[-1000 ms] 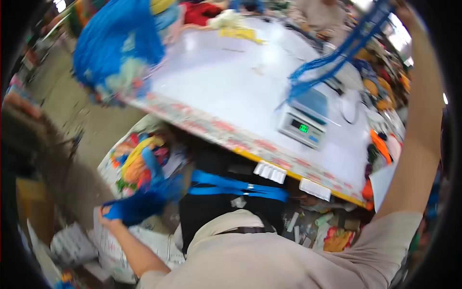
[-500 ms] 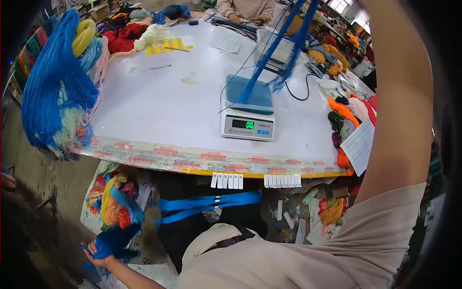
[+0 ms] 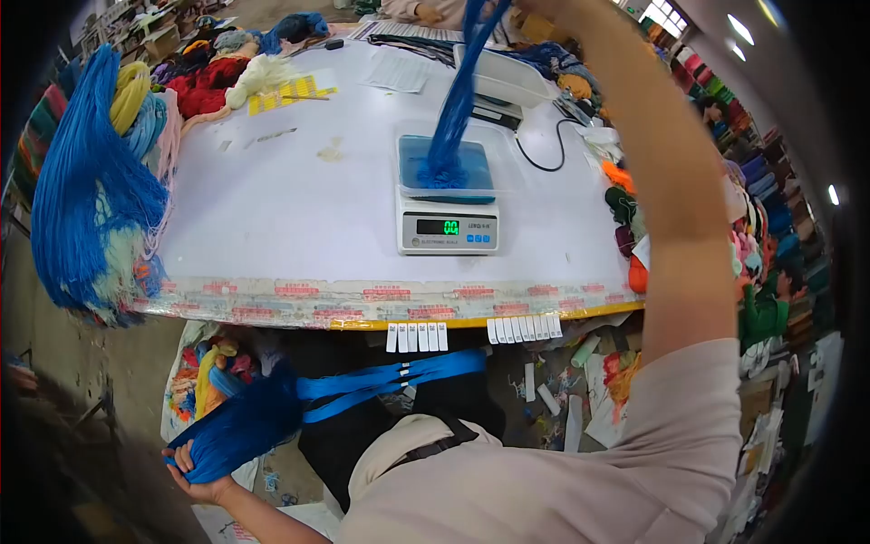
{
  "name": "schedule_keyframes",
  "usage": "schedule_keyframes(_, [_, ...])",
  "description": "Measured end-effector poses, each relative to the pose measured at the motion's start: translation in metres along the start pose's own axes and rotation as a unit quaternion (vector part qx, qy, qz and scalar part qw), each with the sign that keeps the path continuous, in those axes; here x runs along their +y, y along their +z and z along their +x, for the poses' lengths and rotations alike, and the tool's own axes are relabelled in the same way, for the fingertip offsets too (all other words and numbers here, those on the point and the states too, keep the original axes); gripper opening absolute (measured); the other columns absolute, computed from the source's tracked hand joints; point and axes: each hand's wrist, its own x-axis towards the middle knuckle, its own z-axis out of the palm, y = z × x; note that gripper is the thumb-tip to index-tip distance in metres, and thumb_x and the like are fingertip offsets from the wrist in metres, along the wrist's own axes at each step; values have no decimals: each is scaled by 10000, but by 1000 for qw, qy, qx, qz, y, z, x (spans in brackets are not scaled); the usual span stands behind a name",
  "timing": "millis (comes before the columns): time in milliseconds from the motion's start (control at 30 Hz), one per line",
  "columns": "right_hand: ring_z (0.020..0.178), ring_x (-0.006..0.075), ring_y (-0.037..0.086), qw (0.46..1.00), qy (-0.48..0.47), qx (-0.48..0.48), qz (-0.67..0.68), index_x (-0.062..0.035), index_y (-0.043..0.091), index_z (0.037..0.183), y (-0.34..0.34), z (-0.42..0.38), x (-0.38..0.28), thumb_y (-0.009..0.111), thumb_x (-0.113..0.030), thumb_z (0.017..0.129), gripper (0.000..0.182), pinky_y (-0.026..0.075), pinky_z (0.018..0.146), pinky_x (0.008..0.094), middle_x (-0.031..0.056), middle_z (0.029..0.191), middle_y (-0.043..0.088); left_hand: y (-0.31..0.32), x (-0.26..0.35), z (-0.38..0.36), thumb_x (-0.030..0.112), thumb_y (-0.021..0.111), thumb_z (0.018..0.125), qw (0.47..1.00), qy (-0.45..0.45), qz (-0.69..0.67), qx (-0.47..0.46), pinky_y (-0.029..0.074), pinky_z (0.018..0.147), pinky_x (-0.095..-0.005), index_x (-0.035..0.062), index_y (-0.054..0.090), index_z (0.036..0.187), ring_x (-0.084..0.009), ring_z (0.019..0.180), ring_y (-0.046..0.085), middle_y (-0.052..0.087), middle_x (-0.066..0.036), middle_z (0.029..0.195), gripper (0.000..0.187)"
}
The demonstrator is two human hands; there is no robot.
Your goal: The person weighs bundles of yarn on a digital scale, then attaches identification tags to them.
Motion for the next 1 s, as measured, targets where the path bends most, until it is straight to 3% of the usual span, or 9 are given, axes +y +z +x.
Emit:
schedule_keyframes(67, [542,120,524,987,94,-114,-66,-60,643,680,67,-5,72,637,-289,786,253,427,502,300,56,648,613,10,-8,2,102,538,904,1000,-17,2,-8,385,896,-310,9,496,1134,-97,630,413,376,16,692,251])
schedule_keyframes(133, [435,125,490,971,156,-181,19,-63,632,647,123,-39,157,643,-263,810,258,393,415,290,36,565,578,17,-15,2,102,536,904,999,-32,5,-20,389,909,-317,5,491,1140,-99,634,418,380,15,697,259])
schedule_keyframes(200, [377,148,492,892,361,-127,240,-9,610,656,160,-82,218,684,-118,797,193,367,325,272,91,530,556,21,-16,3,102,535,905,998,-47,8,-31,392,923,-325,0,486,1146,-100,638,423,384,15,702,267])
schedule_keyframes(267, [631,158,610,807,435,-153,370,-28,623,822,176,-117,257,691,-198,822,183,474,531,288,104,768,643,23,-15,5,105,531,907,997,-65,19,-28,392,929,-319,-6,487,1156,-100,646,428,387,17,710,276])
schedule_keyframes(367, [1049,193,577,734,453,-136,488,-86,492,1176,165,-157,244,629,-361,857,443,427,891,402,95,1144,612,24,-13,5,109,528,910,998,-62,27,11,395,906,-305,-6,491,1160,-96,649,420,380,21,709,278])
schedule_keyframes(500, [1137,213,550,702,439,-88,553,-76,455,1235,169,-175,243,554,-400,866,500,380,961,466,98,1228,572,18,1,9,114,529,911,995,-76,64,-28,393,878,-299,-1,498,1156,-93,657,414,375,27,712,273])
schedule_keyframes(633, [1060,219,556,653,415,-92,627,-67,481,1188,178,-180,245,635,-383,830,502,409,895,427,103,1153,572,29,21,15,115,527,910,992,-113,52,-24,385,859,-302,-2,500,1149,-96,670,414,372,30,715,268])
schedule_keyframes(733, [944,184,534,686,417,-61,593,-100,530,1046,185,-172,246,757,-313,777,411,409,793,374,77,1023,566,37,24,14,106,521,910,993,-45,112,2,379,857,-296,-2,502,1146,-98,680,418,375,30,719,261])
schedule_keyframes(1000, [945,192,496,682,475,41,555,-106,541,1122,190,-139,244,750,-377,772,489,374,826,392,70,1061,518,21,18,6,99,518,906,993,-99,61,-10,371,858,-306,4,507,1140,-109,686,423,391,24,729,253])
